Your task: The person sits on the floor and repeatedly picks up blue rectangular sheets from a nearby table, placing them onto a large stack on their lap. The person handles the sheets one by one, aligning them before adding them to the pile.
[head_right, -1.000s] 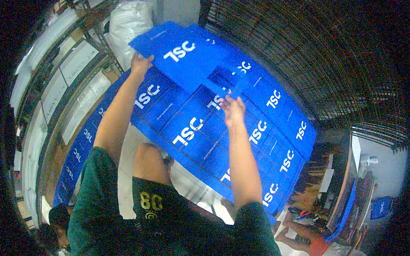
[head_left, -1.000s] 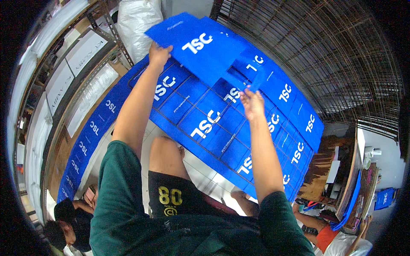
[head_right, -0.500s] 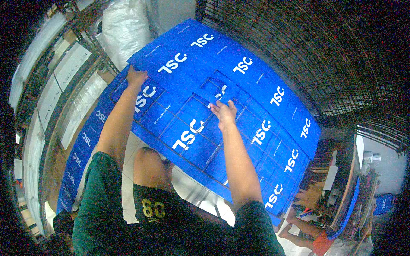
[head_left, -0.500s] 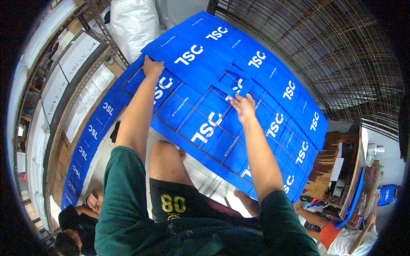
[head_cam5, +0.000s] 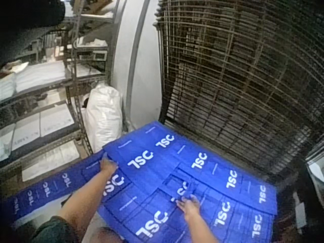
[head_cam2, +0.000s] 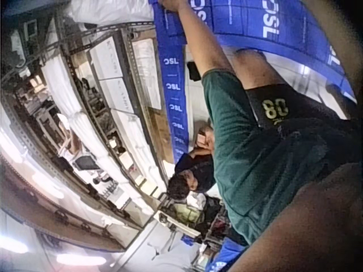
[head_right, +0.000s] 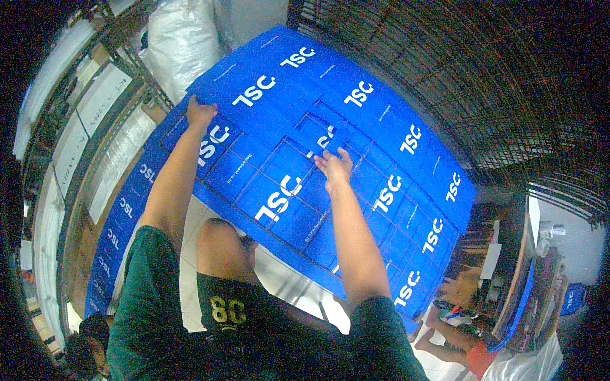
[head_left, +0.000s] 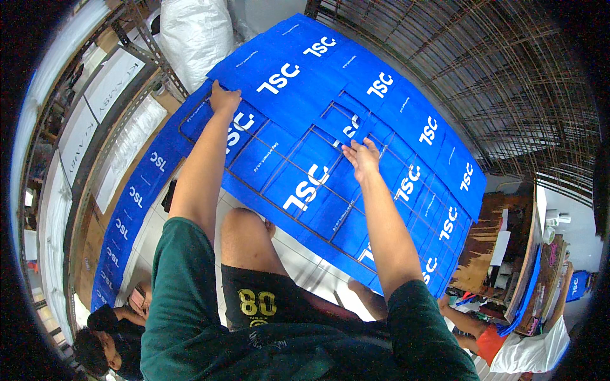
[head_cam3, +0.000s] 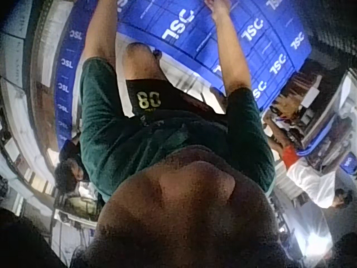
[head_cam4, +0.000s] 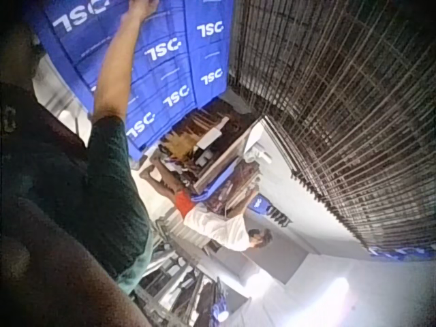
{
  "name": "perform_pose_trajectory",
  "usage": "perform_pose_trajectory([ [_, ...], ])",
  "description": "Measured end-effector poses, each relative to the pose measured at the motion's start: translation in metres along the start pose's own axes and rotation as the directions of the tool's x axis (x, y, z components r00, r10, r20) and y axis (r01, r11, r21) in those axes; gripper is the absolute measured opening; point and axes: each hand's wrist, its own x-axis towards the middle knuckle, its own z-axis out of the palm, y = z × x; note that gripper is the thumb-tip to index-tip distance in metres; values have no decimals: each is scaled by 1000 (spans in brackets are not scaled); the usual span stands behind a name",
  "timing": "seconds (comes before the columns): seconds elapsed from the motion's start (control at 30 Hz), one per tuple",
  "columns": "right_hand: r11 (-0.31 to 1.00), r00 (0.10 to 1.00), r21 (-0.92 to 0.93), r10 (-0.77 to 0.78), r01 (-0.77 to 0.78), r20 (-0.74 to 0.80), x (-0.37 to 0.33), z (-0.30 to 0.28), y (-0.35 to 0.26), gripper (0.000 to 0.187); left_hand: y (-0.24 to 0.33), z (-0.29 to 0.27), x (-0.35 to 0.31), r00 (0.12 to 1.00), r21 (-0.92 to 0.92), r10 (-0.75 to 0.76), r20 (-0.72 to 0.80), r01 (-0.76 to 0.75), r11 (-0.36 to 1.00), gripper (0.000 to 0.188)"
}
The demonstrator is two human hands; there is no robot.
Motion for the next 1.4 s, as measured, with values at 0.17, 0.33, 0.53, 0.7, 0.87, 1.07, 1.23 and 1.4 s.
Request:
perform_pose_trajectory([
  [0.17, 1000, 1000, -24, -13, 12, -18, 3, 2, 1, 59, -15, 3, 15, 998, -24, -54, 21, 54, 998, 79],
  [0.33, 999, 999, -29, -33, 32, -28, 7, 0, 5, 56, -31, 8, 27, 999, 35, -34, 10, 33, 999, 83],
  [0.53, 991, 988, -97, -101, 90, -114, -7, -15, -2, 48, 1, -29, -17, 947, 291, 276, -167, -220, 931, 81],
  [0.7, 971, 969, -83, -230, 223, -90, -48, -79, -14, 36, 30, -83, -103, 915, -42, 404, 16, -403, 914, 75],
  [0.87, 942, 934, -23, -335, 334, -123, -123, -144, -27, 26, -7, -142, -216, 826, -185, 516, 225, -484, 855, 58],
  [1.07, 916, 893, -104, -401, 388, -205, -204, -202, -18, 19, -28, -187, -311, 784, -138, 343, 517, -319, 938, 51],
  [1.23, 925, 866, -137, -379, 353, -327, -261, -262, 14, 16, -27, -189, -369, 732, -160, 305, 609, -263, 951, 43],
  [1.4, 847, 692, -346, -529, 402, -490, -291, -343, 48, 10, 2, -130, -447, 511, -164, 373, 774, -408, 898, 42],
])
